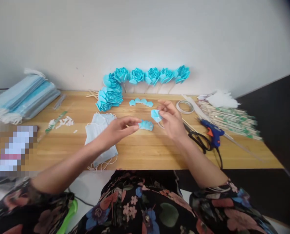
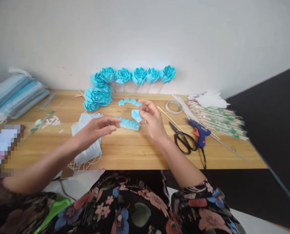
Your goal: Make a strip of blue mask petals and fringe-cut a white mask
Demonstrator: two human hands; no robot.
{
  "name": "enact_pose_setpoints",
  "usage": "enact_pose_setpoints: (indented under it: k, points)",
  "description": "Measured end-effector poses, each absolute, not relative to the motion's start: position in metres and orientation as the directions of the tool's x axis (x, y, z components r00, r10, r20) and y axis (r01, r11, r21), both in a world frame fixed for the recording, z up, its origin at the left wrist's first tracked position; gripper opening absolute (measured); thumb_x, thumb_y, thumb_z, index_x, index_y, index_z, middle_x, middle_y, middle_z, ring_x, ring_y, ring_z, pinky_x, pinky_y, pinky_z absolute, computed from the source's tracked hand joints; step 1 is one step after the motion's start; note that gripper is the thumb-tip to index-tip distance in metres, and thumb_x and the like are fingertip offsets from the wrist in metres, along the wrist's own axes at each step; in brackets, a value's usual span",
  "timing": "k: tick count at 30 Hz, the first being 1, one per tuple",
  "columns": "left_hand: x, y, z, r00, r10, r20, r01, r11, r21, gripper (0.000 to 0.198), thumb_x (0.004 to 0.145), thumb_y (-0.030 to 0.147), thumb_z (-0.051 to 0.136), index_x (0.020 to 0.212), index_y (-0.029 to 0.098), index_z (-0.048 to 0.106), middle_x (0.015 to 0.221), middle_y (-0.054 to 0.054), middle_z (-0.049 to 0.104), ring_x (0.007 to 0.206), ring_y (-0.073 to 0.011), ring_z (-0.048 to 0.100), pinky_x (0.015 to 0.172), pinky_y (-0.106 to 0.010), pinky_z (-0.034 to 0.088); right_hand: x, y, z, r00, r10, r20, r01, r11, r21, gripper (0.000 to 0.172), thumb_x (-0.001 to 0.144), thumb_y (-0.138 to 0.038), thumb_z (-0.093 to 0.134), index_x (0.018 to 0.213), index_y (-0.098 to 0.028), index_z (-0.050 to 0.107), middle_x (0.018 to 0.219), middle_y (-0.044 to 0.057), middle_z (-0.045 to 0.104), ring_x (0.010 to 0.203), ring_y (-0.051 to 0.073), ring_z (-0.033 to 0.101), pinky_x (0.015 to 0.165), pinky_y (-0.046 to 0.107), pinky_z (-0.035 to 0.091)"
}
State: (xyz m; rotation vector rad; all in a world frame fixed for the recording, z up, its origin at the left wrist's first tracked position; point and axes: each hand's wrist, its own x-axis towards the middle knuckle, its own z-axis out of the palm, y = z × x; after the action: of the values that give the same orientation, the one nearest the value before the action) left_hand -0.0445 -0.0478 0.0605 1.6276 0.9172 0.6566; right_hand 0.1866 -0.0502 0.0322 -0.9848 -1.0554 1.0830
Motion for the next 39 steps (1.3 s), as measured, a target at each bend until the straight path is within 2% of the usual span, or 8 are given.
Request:
enact_pose_setpoints:
  k: [3, 7, 15, 21, 24, 28, 33, 39]
  points:
    - [-0.004, -0.052, 0.046, 0.57, 0.815, -0.102, 0.053, 0.088, 0.995, 0.035, 0.08, 0.041, 0.072, 0.105, 0.019, 0.064, 0.092, -0.003, 0.066, 0.08, -0.0139, 0.059, 0.068, -0.027, 0.046, 0.182, -0.06, 0.038, 0.141, 0.971, 0.192, -0.154, 0.213, -0.965, 0.034, 0.076, -0.027, 0.068, 0.109, -0.029, 0.064, 0.085, -0.002, 0.058, 0.074, 0.013, 0.055, 0.066, 0.026, 0.048]
    - [0.021, -0.056, 0.034, 0.58, 0.804, -0.13, -0.069, 0.208, 0.976, 0.028, 0.078, 0.041, 0.072, 0.088, 0.018, 0.059, 0.079, 0.001, 0.058, 0.071, -0.0113, 0.053, 0.064, -0.025, 0.042, 0.173, -0.071, 0.034, 0.193, 0.964, 0.185, -0.12, 0.211, -0.97, 0.036, 0.077, -0.028, 0.065, 0.112, -0.028, 0.062, 0.084, -0.003, 0.057, 0.074, 0.013, 0.055, 0.07, 0.027, 0.048]
    - [0.017, -0.045, 0.029, 0.566, 0.805, -0.179, 0.014, 0.207, 0.978, 0.018, 0.072, 0.032, 0.065, 0.068, 0.018, 0.055, 0.064, 0.002, 0.053, 0.061, -0.0097, 0.046, 0.062, -0.026, 0.038, 0.201, -0.072, 0.043, 0.09, 0.99, 0.113, -0.147, 0.125, -0.981, 0.037, 0.083, -0.049, 0.054, 0.107, -0.024, 0.067, 0.095, 0.005, 0.068, 0.091, 0.019, 0.064, 0.088, 0.035, 0.052]
    - [0.011, -0.041, 0.029, 0.604, 0.774, -0.191, 0.138, 0.135, 0.981, 0.019, 0.068, 0.034, 0.065, 0.068, 0.018, 0.056, 0.062, 0.005, 0.05, 0.06, -0.0094, 0.044, 0.062, -0.026, 0.037, 0.221, -0.075, 0.067, -0.078, 0.985, 0.151, 0.435, 0.17, -0.884, 0.021, 0.086, -0.039, 0.064, 0.092, -0.021, 0.075, 0.094, 0.004, 0.074, 0.091, 0.021, 0.065, 0.084, 0.034, 0.048]
    - [0.013, -0.041, 0.029, 0.618, 0.767, -0.171, 0.175, 0.078, 0.982, 0.019, 0.068, 0.036, 0.064, 0.072, 0.018, 0.057, 0.062, 0.005, 0.048, 0.06, -0.0093, 0.041, 0.061, -0.027, 0.035, 0.216, -0.073, 0.076, -0.202, 0.969, 0.141, 0.531, 0.229, -0.816, 0.021, 0.088, -0.036, 0.06, 0.088, -0.019, 0.074, 0.09, 0.004, 0.074, 0.084, 0.018, 0.063, 0.077, 0.031, 0.045]
    - [0.013, -0.038, 0.027, 0.632, 0.76, -0.151, 0.237, -0.004, 0.972, 0.018, 0.07, 0.035, 0.063, 0.072, 0.018, 0.057, 0.063, 0.005, 0.047, 0.061, -0.0101, 0.04, 0.059, -0.026, 0.031, 0.211, -0.067, 0.081, -0.303, 0.951, 0.06, 0.556, 0.227, -0.799, 0.017, 0.085, -0.032, 0.062, 0.08, -0.019, 0.071, 0.079, 0.001, 0.07, 0.072, 0.015, 0.059, 0.07, 0.03, 0.042]
    - [0.01, -0.035, 0.022, 0.654, 0.749, -0.108, 0.26, -0.089, 0.961, 0.016, 0.071, 0.032, 0.064, 0.072, 0.019, 0.055, 0.066, 0.004, 0.051, 0.063, -0.0108, 0.045, 0.062, -0.026, 0.035, 0.211, -0.057, 0.067, -0.236, 0.97, 0.06, 0.531, 0.181, -0.828, 0.013, 0.081, -0.028, 0.062, 0.072, -0.019, 0.067, 0.072, -0.001, 0.067, 0.068, 0.014, 0.056, 0.068, 0.029, 0.041]
    - [0.006, -0.039, 0.025, 0.685, 0.698, -0.208, 0.216, 0.077, 0.973, 0.03, 0.069, 0.04, 0.073, 0.087, 0.019, 0.061, 0.078, 0.001, 0.059, 0.069, -0.0122, 0.05, 0.064, -0.026, 0.039, 0.211, -0.054, 0.049, -0.095, 0.991, 0.092, 0.348, 0.12, -0.93, 0.019, 0.082, -0.037, 0.064, 0.074, -0.02, 0.067, 0.075, 0.001, 0.069, 0.071, 0.016, 0.059, 0.07, 0.031, 0.045]
